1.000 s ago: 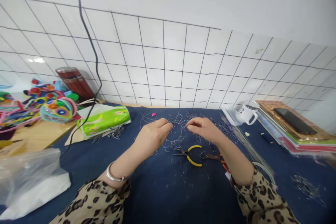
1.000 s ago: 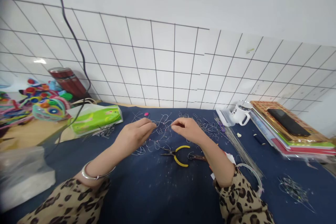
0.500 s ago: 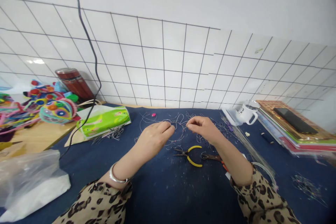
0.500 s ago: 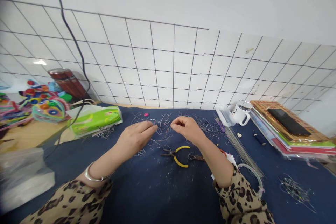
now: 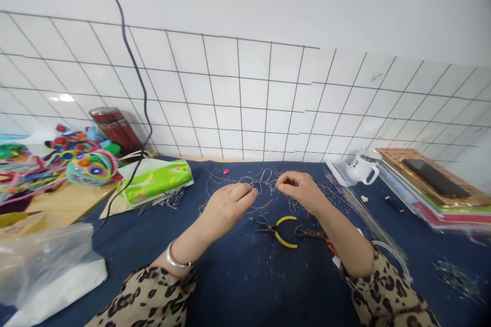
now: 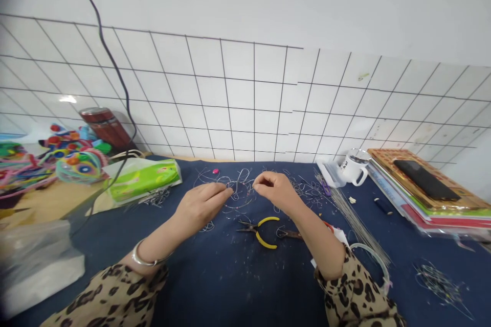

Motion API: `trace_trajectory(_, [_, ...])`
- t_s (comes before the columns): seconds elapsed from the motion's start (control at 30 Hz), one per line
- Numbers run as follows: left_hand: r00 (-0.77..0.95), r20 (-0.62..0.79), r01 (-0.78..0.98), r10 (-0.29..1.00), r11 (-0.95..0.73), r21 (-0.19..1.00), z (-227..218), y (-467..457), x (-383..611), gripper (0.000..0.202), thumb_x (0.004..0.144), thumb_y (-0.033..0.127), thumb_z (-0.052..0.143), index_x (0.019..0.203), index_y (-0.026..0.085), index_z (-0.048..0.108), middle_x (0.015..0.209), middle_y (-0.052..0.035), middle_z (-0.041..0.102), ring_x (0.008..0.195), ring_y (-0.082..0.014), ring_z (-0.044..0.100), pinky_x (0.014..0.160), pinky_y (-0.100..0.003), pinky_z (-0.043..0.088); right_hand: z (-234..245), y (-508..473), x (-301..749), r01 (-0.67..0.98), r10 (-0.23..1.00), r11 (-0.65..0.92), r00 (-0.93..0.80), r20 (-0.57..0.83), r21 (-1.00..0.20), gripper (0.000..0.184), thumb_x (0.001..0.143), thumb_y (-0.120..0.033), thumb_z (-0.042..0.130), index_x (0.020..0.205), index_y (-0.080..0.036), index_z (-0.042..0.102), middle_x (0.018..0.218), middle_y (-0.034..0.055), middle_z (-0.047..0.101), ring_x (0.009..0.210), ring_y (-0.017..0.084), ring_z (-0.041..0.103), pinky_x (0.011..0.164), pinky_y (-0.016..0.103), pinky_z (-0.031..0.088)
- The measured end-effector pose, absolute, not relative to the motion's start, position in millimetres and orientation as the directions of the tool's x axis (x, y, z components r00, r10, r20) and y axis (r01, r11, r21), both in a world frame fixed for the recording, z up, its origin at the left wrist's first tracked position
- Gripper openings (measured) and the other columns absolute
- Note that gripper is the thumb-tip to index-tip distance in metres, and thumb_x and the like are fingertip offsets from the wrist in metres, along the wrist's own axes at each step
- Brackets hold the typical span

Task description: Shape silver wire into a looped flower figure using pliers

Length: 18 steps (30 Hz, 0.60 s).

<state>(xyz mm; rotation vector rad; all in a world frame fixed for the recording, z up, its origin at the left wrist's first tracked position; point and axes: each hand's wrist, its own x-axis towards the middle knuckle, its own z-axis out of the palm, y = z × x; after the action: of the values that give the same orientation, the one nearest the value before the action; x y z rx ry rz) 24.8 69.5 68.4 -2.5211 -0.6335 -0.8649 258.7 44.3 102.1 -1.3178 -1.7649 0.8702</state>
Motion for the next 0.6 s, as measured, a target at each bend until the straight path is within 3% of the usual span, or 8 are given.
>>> trace_trajectory(0.6, [0.674, 0.697, 0.497, 0.245, -0.848, -0.183, 62.5, 71.4, 26.5, 0.022, 0.087, 0.011, 0.043, 0.104, 0.018, 0.055, 0.091, -0.0068, 0.063, 0.079, -0.0154, 0.059, 0.070, -0.028, 0.050, 103.6, 43.9, 260.3, 0.460, 0.971, 0.238, -0.142, 0.194, -0.855, 0.014, 0.075, -0.032, 0.053, 0.076, -0.020, 0.061, 0.069, -0.0004, 0.056, 0.062, 0.011, 0.047, 0.059, 0.025, 0.039])
